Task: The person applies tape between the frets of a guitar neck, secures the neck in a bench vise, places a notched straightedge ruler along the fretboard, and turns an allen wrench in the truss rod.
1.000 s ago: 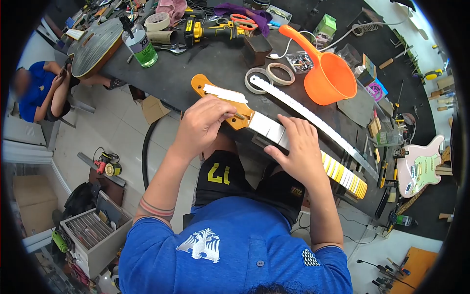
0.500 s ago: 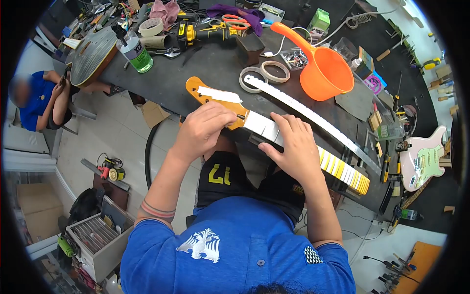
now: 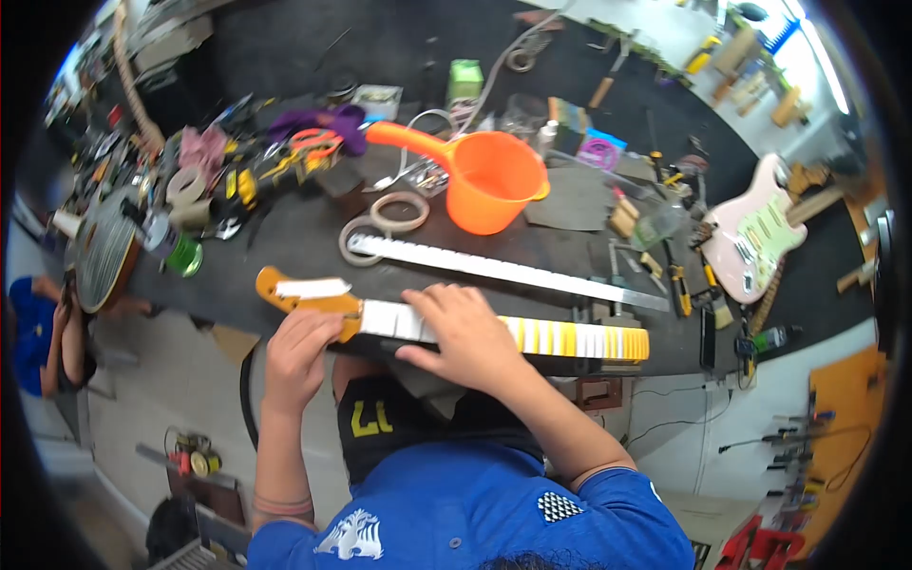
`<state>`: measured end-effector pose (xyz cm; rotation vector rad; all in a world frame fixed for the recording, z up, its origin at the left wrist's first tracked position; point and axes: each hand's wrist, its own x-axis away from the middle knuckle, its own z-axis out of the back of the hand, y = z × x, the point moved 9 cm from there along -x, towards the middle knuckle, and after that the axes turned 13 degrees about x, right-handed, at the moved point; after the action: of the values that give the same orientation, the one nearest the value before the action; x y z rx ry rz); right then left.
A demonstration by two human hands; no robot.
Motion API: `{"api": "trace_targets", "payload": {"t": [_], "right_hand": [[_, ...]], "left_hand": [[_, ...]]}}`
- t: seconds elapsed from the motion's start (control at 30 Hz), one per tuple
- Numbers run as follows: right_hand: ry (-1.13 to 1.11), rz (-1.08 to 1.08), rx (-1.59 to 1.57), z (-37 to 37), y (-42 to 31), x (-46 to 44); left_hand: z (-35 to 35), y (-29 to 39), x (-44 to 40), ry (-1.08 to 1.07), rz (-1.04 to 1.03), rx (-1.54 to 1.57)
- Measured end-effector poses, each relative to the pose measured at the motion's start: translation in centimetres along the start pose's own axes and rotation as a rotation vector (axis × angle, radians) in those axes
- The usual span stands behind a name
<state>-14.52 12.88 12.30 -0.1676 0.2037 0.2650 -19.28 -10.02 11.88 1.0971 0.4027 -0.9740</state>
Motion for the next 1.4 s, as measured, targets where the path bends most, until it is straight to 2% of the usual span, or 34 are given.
{"api": "trace_targets", "payload": {"t": [0.67, 0.87, 0.97, 1.07, 1.4], "right_hand": [[0.013, 0.016, 0.01, -0.6, 0.3, 0.6], [0.011, 0.018, 0.001, -0.8, 0.3, 0.6], [0.021, 0.017, 0.007, -0.7, 0.3, 0.6], [0.028, 0.012, 0.005, -0.6, 0.3, 0.7], [0.036, 0.027, 0.006, -0.4, 0.2, 0.7]], "left_hand": [[-0.9, -0.3, -0.7, 0.13, 0.156, 0.04], [-1.4, -2.9, -1.0, 0.2, 0.358, 0.083], [-1.5, -3.2, -1.2, 0.21, 0.382, 0.117], [-1.3, -3.1, -0.7, 0.191, 0.357, 0.103], [-0.8, 1.0, 0.3, 0.041, 0.027, 0.068]]}}
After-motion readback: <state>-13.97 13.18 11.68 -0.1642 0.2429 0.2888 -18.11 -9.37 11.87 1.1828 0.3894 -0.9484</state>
